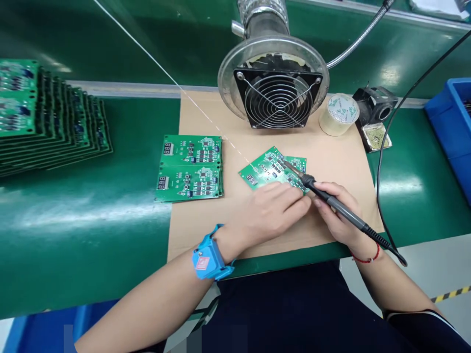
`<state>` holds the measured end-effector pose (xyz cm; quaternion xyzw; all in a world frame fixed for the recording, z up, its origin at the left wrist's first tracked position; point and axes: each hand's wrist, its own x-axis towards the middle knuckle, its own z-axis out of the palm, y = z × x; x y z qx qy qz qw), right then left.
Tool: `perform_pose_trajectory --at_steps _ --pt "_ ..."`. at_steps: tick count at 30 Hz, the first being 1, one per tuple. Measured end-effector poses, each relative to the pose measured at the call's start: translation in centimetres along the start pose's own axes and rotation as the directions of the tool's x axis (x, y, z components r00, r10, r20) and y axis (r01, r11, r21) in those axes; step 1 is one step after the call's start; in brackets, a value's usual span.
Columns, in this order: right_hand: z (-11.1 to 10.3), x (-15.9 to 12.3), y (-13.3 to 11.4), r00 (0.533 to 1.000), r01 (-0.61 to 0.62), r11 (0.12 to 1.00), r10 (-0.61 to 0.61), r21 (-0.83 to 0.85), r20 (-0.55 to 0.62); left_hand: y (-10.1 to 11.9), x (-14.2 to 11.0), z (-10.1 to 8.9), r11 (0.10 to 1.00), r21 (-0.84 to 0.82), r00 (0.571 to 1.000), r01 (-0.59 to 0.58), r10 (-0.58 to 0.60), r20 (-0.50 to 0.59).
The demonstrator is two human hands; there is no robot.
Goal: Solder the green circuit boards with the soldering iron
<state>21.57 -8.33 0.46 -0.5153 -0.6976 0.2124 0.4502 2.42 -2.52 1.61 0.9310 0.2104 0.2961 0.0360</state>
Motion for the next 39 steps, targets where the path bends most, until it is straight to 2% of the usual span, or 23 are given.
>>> perform_pose_trajectory --at_steps 1,3,5,8,12,16,18,21,25,30,39 --pt "-0.1 0.0 0.1 0.999 -0.021 1.000 0.020 -0.010 -0.039 -0.5 -0.1 -0.3 0.998 0.065 0.999 -0.011 0.014 -0.046" --pt "-0.5 0.0 0.5 0.990 -0.063 0.998 0.059 -0.030 -0.127 -1.3 -0.3 -0.8 0.989 0.142 0.993 0.040 -0.024 -0.117" --pt "-1.1 0.1 0.9 0.978 -0.099 0.994 0.088 -0.050 -0.188 -1.7 -0.6 -0.9 0.986 0.114 0.988 0.118 -0.105 -0.118" --pt "-2.2 0.0 1.3 0.956 -0.186 0.981 0.168 -0.055 -0.242 -1.5 -0.9 -0.3 0.976 -0.034 0.977 0.214 -0.214 0.021" --pt "-3.1 -0.9 1.1 0.916 -0.257 0.965 0.225 -0.054 -0.331 -0.5 -0.8 0.4 0.896 -0.236 0.917 0.377 -0.325 0.230" --pt "-2.4 -2.5 0.9 0.918 -0.224 0.974 0.203 -0.023 -0.341 -0.3 -0.8 0.0 0.844 -0.241 0.868 0.479 -0.414 0.273" --pt "-1.9 -3.2 0.9 0.910 -0.199 0.978 0.208 0.063 -0.359 -0.6 -1.0 -0.4 0.858 -0.183 0.868 0.480 -0.434 0.239" --pt "-1.4 -3.7 0.9 0.897 -0.128 0.975 0.192 0.182 -0.399 -1.2 -1.2 -0.8 0.885 -0.070 0.885 0.460 -0.449 0.125" --pt "-1.4 -3.6 1.2 0.908 -0.052 0.976 0.134 0.211 -0.397 -1.7 -1.2 -0.9 0.880 0.019 0.880 0.475 -0.475 0.005" --pt "-1.4 -3.6 1.6 0.934 -0.047 0.983 0.107 0.180 -0.340 -1.7 -1.1 -0.9 0.858 0.017 0.857 0.514 -0.514 0.016" --pt "-1.4 -3.8 1.7 0.948 -0.080 0.987 0.119 0.142 -0.295 -1.7 -1.0 -0.5 0.870 0.005 0.869 0.493 -0.492 0.054"
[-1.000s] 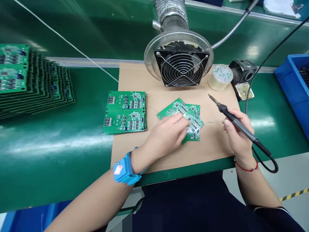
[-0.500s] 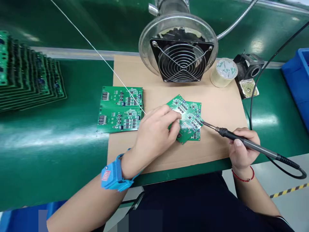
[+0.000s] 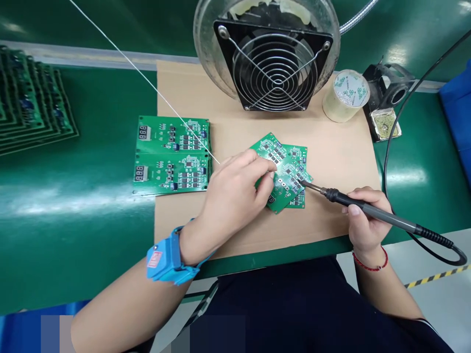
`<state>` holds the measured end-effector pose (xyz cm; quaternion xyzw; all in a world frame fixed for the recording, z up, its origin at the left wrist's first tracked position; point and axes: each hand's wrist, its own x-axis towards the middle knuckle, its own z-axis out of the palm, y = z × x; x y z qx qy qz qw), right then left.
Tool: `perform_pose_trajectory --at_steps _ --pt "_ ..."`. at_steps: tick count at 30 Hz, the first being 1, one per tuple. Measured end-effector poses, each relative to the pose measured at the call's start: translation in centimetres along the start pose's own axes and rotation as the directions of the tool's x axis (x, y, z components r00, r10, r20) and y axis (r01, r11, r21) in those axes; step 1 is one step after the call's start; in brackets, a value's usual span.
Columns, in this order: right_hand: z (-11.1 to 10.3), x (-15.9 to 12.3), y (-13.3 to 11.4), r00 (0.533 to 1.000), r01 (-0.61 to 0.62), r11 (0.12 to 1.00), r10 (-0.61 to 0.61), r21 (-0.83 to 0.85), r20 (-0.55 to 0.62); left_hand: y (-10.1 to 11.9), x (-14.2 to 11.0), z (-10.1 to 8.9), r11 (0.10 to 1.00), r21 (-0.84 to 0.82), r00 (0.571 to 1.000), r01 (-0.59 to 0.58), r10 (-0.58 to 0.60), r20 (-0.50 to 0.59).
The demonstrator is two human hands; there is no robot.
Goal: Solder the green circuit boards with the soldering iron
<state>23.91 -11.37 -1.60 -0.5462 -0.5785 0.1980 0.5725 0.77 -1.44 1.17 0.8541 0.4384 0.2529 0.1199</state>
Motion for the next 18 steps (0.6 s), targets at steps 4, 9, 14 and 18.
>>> perform_pose_trajectory --at_steps 4,9,14,18 --pt "-0.01 0.05 0.06 1.000 0.015 1.000 -0.015 -0.010 0.002 0.16 -0.06 0.18 1.000 0.007 0.996 -0.018 0.017 0.086" --pt "-0.02 0.09 0.01 1.000 0.021 0.999 -0.021 -0.031 0.000 0.21 -0.17 0.26 0.998 0.028 0.990 -0.047 0.043 0.134" --pt "-0.17 0.11 -0.27 0.999 0.022 1.000 -0.022 0.002 -0.032 0.36 -0.05 0.03 1.000 -0.005 0.993 -0.026 0.026 0.118" --pt "-0.15 0.28 -0.47 0.999 0.043 0.999 -0.042 0.020 -0.032 0.46 -0.15 0.09 0.999 -0.020 0.990 -0.034 0.036 0.134"
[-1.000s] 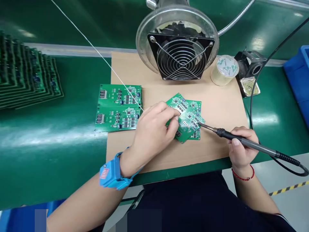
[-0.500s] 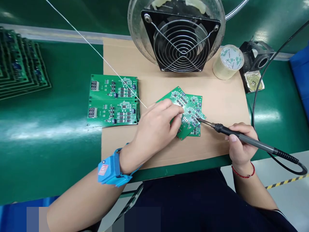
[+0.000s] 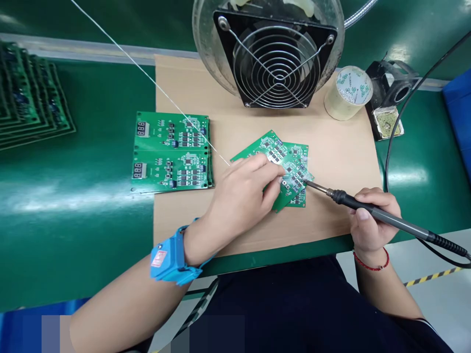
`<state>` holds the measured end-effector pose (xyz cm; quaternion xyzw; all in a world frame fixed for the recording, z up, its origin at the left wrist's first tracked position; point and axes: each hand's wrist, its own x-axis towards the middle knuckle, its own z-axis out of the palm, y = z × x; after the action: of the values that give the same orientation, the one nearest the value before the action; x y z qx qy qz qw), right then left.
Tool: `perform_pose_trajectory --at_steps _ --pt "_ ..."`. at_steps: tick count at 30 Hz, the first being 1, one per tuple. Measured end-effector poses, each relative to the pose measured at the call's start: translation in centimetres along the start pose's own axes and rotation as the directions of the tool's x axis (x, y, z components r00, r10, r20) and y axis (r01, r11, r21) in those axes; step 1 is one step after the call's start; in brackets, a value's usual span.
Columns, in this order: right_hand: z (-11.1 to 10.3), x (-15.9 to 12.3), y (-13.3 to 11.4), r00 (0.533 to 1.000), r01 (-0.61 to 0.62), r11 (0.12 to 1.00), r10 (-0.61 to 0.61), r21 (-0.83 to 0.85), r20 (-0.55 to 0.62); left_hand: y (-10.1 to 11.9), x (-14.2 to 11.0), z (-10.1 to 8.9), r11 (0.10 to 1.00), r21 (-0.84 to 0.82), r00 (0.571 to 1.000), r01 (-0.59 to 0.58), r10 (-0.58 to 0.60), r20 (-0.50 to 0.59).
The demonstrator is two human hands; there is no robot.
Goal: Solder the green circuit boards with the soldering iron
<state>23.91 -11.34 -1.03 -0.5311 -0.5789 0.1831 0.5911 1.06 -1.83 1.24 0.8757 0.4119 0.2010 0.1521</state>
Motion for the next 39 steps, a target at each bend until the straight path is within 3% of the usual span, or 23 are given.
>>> perform_pose_trajectory --at_steps 16,19,22,25,30,35,39 --pt "0.0 0.0 0.0 1.000 -0.011 0.999 0.013 -0.049 0.022 0.5 -0.3 1.1 0.977 0.113 0.983 -0.181 0.177 0.045" --pt "0.0 0.0 0.0 1.000 -0.019 0.998 0.020 -0.060 0.017 0.5 -0.3 1.1 0.978 0.123 0.984 -0.170 0.163 0.067" --pt "-0.1 0.0 0.0 1.000 -0.025 0.996 0.024 -0.087 -0.011 0.1 0.0 0.5 0.991 0.091 0.995 -0.094 0.090 0.049" --pt "-0.1 0.0 0.1 0.998 -0.041 0.995 0.037 -0.087 -0.046 -0.8 0.4 -0.8 0.995 0.070 0.998 0.068 -0.067 -0.018" --pt "-0.1 -0.1 0.0 0.995 -0.066 0.996 0.062 -0.055 -0.075 -2.9 0.7 -2.4 0.913 0.138 0.923 0.384 -0.378 -0.066" --pt "0.1 0.0 0.2 0.994 -0.055 0.996 0.049 -0.063 -0.100 -3.6 0.4 -1.6 0.876 0.246 0.905 0.415 -0.426 -0.012" --pt "0.2 0.1 0.4 0.992 -0.025 0.999 0.020 -0.041 -0.125 -3.1 0.8 -1.6 0.828 0.304 0.840 0.472 -0.527 0.130"
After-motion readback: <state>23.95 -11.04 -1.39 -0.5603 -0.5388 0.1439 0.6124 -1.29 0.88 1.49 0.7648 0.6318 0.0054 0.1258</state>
